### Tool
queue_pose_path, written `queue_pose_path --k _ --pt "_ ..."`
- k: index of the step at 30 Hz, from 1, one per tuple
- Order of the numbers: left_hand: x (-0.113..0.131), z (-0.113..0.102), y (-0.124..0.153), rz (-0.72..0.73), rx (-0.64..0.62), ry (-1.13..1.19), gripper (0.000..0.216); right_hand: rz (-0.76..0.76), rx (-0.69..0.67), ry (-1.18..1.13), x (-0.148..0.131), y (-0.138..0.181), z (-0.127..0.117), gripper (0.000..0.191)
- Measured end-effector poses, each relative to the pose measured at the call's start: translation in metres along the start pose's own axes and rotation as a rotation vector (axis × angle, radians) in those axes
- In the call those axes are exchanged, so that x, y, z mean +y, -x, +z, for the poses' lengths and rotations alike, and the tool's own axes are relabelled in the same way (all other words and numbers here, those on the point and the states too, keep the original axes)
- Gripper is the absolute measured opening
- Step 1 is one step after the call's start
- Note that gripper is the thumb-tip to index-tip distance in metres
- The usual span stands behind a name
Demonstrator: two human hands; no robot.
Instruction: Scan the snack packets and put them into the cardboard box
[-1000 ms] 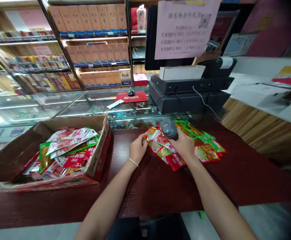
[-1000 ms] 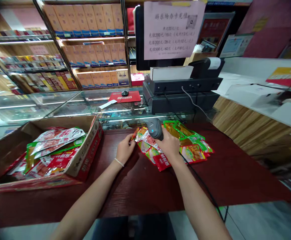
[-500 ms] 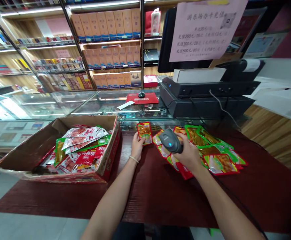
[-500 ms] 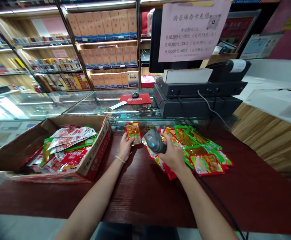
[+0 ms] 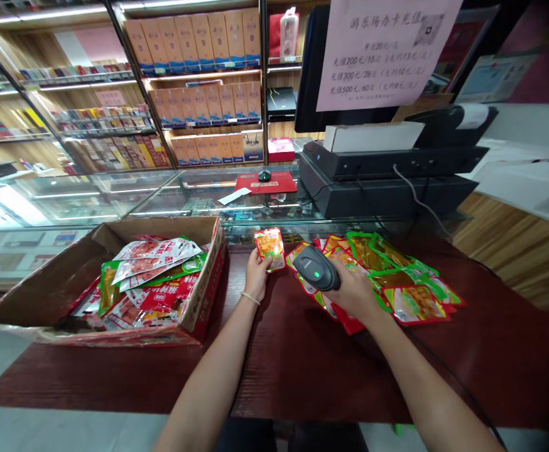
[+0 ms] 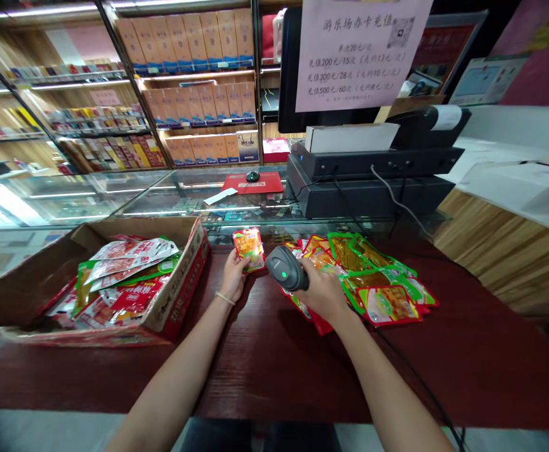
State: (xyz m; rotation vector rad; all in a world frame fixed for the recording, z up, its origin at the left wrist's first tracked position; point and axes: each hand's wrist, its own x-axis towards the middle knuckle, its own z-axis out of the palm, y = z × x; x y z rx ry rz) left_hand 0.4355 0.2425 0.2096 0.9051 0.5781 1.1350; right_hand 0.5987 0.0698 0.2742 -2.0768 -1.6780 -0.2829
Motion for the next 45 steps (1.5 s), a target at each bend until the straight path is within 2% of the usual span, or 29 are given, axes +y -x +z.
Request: queue_pose_path --k 4,11,15,19,23,26,29,31,34,37,40,45 --pt "-0.002 -0.002 -0.002 0.013 -0.003 -0.013 0.047 0.019 0.018 0.032 0.001 -0.001 0.000 0.055" --pt "-0.003 0.003 0.002 0.069 -0.030 -0.023 0.047 0.066 0.055 0.034 -0.002 -0.004 0.003 0.045" --pt "0.015 0.017 0.009 0.212 0.031 -0.147 0.039 0.139 0.109 0.021 -0.003 -0.004 0.003 0.042" --pt "0.063 0.035 0.024 0.418 0.039 -0.324 0.033 0.192 0.195 -0.042 -0.016 -0.005 0.002 0.042" --pt "0.132 0.037 0.055 0.575 0.070 -0.504 0.039 0.100 0.248 -0.099 -0.043 -0.014 -0.004 0.037" --pt "0.183 0.017 0.080 0.746 0.161 -0.673 0.042 0.023 0.253 -0.122 -0.068 -0.023 -0.009 0.033" --pt "0.221 -0.023 0.093 0.898 0.276 -0.968 0.046 -0.007 0.233 -0.123 -0.090 -0.031 -0.009 0.035" --pt "0.236 -0.053 0.094 0.904 0.325 -1.167 0.051 -0.024 0.218 -0.110 -0.101 -0.034 -0.006 0.036" --pt "0.241 -0.089 0.088 0.768 0.290 -1.356 0.049 -0.035 0.191 -0.098 -0.114 -0.037 -0.002 0.036" --pt "0.234 -0.101 0.085 0.688 0.205 -1.395 0.039 -0.015 0.167 -0.093 -0.120 -0.037 -0.003 0.036" --pt "0.226 -0.090 0.089 0.672 0.166 -1.411 0.034 0.015 0.148 -0.061 -0.119 -0.036 -0.009 0.037" --pt "0.214 -0.044 0.100 0.702 0.081 -1.364 0.028 0.106 0.115 0.010 -0.093 -0.028 -0.025 0.038"
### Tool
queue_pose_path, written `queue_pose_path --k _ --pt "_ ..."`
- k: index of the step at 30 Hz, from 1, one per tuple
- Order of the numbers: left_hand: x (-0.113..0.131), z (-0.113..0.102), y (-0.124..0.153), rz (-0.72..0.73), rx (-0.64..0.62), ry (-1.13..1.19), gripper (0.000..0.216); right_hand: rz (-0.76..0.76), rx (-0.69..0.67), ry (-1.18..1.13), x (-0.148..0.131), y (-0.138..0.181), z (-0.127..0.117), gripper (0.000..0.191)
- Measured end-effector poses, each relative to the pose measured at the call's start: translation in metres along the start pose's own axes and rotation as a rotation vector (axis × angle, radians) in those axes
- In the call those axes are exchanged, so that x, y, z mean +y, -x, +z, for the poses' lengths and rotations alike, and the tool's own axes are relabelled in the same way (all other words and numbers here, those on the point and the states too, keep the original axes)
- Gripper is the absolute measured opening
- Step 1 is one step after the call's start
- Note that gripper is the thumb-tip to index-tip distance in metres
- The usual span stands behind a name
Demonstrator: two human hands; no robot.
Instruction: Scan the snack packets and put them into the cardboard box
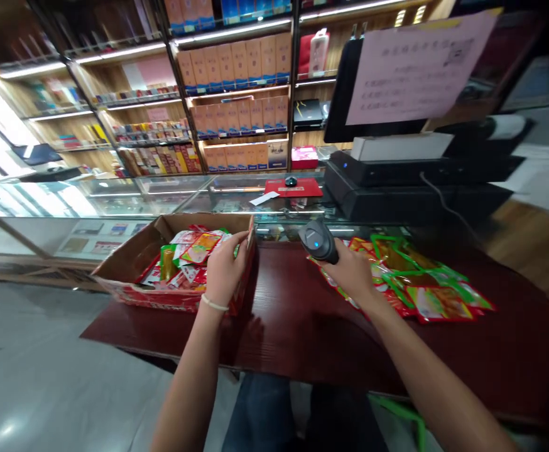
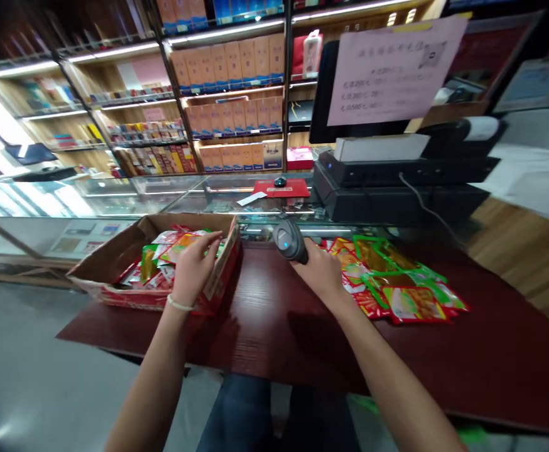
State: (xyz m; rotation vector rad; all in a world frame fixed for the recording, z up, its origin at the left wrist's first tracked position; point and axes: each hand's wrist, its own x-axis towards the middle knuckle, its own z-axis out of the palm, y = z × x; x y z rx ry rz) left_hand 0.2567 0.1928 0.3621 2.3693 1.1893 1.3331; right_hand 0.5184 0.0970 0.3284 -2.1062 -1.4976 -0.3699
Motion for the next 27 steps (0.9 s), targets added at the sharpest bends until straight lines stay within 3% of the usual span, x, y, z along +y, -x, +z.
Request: queue_pose_path --k 3,7,14,19,24,27 --pt "0.028 0.021 -0.003 0.040 0.016 0.094 0.028 0.083 -0.018 0.045 0.029 0.007 -0.014 0.041" --pt "0.066 0.072 -0.003 0.096 -0.034 0.298 0.028 0.164 -0.019 0.121 0.076 0.021 -0.034 0.044" --pt "0.138 0.188 0.019 0.192 -0.329 0.545 0.029 0.379 0.022 0.285 0.166 0.055 -0.068 0.043" --pt "0.190 0.250 0.036 0.176 -0.485 0.772 0.019 0.520 0.052 0.359 0.221 0.084 -0.095 0.043" --pt "0.230 0.296 0.056 0.317 -0.634 0.670 0.022 0.599 0.061 0.394 0.254 0.111 -0.114 0.044" --pt "0.244 0.314 0.072 0.391 -0.667 0.529 0.036 0.623 0.054 0.402 0.263 0.120 -0.118 0.043"
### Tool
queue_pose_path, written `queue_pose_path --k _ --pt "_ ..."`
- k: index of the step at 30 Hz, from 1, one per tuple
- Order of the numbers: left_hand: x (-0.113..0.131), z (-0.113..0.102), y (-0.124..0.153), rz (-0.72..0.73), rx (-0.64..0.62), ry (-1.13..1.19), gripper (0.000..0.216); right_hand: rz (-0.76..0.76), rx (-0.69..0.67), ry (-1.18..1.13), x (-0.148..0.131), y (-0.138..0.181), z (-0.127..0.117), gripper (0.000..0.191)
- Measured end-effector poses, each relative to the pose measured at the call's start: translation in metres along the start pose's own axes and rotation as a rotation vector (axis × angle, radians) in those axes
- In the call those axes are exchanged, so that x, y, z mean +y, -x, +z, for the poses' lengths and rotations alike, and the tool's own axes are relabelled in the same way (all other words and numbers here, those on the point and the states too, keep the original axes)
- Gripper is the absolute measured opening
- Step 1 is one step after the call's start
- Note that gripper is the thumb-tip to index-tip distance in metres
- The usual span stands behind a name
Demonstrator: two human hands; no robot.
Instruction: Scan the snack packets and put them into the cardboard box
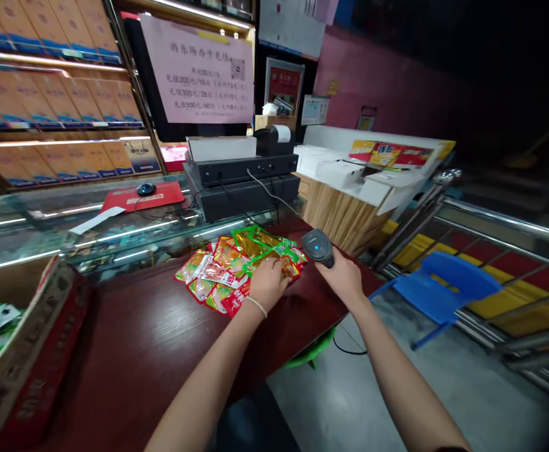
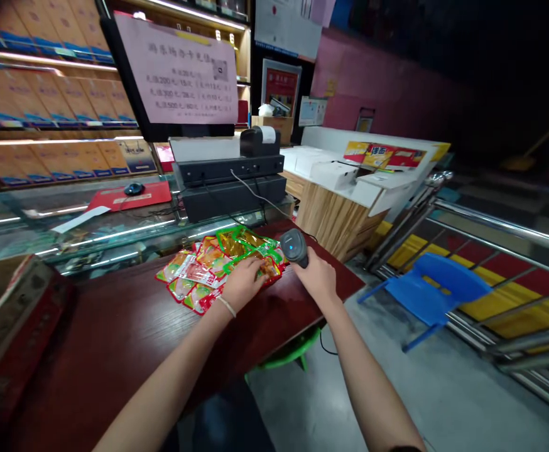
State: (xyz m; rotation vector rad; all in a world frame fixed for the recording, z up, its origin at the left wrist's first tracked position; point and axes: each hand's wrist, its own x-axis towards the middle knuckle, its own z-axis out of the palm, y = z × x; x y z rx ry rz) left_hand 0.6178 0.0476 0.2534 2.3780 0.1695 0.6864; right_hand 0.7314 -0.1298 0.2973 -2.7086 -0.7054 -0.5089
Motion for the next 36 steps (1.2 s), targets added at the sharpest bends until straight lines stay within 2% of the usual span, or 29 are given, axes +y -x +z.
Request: queue_pose_path --k 4,9,12,15,17,19,23,27,29,32,36 --pt "0.003 0.018 0.003 -0.098 0.025 -0.266 0.059 0.010 -0.023 -0.008 0.005 0.002 0.003 0.040" --pt "0.000 0.013 0.003 -0.175 0.026 -0.387 0.063 -0.022 -0.041 0.009 -0.007 0.001 0.005 0.042" --pt "-0.010 0.000 0.004 -0.277 -0.010 -0.272 0.062 -0.056 -0.027 0.001 -0.021 -0.001 0.002 0.040" --pt "-0.029 -0.021 0.009 -0.359 0.000 0.028 0.045 -0.096 -0.022 -0.029 -0.039 -0.003 0.000 0.038" --pt "-0.046 -0.041 0.016 -0.368 0.112 0.207 0.037 -0.123 -0.016 -0.050 -0.054 -0.003 0.000 0.038" --pt "-0.065 -0.066 0.026 -0.357 0.275 0.361 0.031 -0.153 0.006 -0.085 -0.071 -0.004 0.003 0.038" --pt "-0.103 -0.122 0.054 -0.346 0.591 0.704 0.029 -0.241 0.053 -0.205 -0.119 -0.003 0.012 0.037" --pt "-0.133 -0.164 0.088 -0.362 0.836 0.792 0.036 -0.347 0.010 -0.325 -0.179 -0.001 0.022 0.043" --pt "-0.146 -0.173 0.102 -0.372 0.907 0.752 0.036 -0.390 -0.025 -0.381 -0.207 0.003 0.027 0.048" --pt "-0.163 -0.175 0.116 -0.406 0.959 0.737 0.036 -0.433 -0.077 -0.434 -0.235 0.013 0.040 0.056" --pt "-0.173 -0.173 0.122 -0.453 0.984 0.793 0.038 -0.528 -0.177 -0.371 -0.245 0.038 0.061 0.064"
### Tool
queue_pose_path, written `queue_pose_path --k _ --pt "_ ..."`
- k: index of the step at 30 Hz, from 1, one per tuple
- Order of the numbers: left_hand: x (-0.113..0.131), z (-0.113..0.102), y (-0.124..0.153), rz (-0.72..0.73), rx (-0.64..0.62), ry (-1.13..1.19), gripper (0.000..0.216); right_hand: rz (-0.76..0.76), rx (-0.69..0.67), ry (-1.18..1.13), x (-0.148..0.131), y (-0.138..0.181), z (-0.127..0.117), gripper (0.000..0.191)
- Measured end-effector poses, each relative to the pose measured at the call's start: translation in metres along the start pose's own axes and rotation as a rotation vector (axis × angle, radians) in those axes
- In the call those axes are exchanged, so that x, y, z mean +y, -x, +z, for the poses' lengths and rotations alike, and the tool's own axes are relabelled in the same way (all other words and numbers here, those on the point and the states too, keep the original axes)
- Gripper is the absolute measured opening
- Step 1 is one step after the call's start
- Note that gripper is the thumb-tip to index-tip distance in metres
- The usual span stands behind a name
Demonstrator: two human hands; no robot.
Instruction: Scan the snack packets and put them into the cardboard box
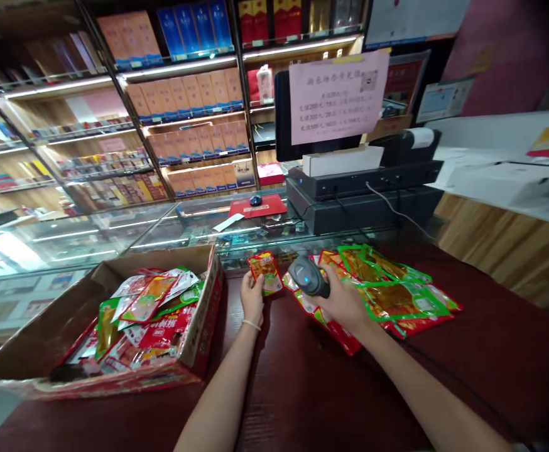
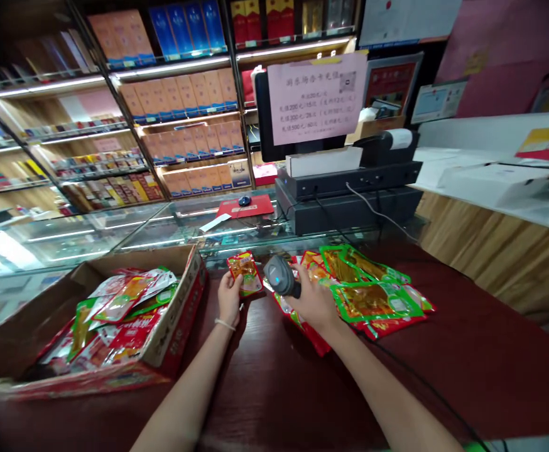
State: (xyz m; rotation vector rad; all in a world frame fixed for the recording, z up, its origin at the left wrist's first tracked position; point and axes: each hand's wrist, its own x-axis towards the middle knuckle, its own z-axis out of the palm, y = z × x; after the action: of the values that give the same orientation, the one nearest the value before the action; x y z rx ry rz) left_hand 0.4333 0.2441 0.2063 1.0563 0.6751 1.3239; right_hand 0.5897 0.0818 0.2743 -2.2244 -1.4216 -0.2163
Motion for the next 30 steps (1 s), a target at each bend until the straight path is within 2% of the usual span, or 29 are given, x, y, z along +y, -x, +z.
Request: queue_pose_path --k 2,5,8,14,21,30 --pt "0.000 -0.001 0.000 -0.011 -0.007 0.005 0.037 -0.107 -0.063 0.043 -0.001 0.011 0.009 0.066" --pt "0.002 -0.001 0.000 -0.005 -0.016 -0.020 0.035 -0.196 -0.060 0.067 -0.002 0.022 0.014 0.069" --pt "0.003 0.000 0.001 0.002 -0.029 -0.038 0.032 -0.201 -0.024 0.047 -0.004 0.023 0.011 0.067" --pt "0.007 0.004 0.003 -0.005 -0.039 -0.064 0.024 -0.249 -0.065 0.030 -0.003 0.020 0.003 0.041" --pt "0.007 0.004 0.003 0.001 -0.034 -0.056 0.025 -0.250 -0.039 -0.006 -0.001 0.019 0.001 0.048" --pt "-0.001 -0.001 0.002 0.039 -0.040 -0.115 0.029 -0.255 0.002 0.063 0.002 0.019 0.000 0.037"
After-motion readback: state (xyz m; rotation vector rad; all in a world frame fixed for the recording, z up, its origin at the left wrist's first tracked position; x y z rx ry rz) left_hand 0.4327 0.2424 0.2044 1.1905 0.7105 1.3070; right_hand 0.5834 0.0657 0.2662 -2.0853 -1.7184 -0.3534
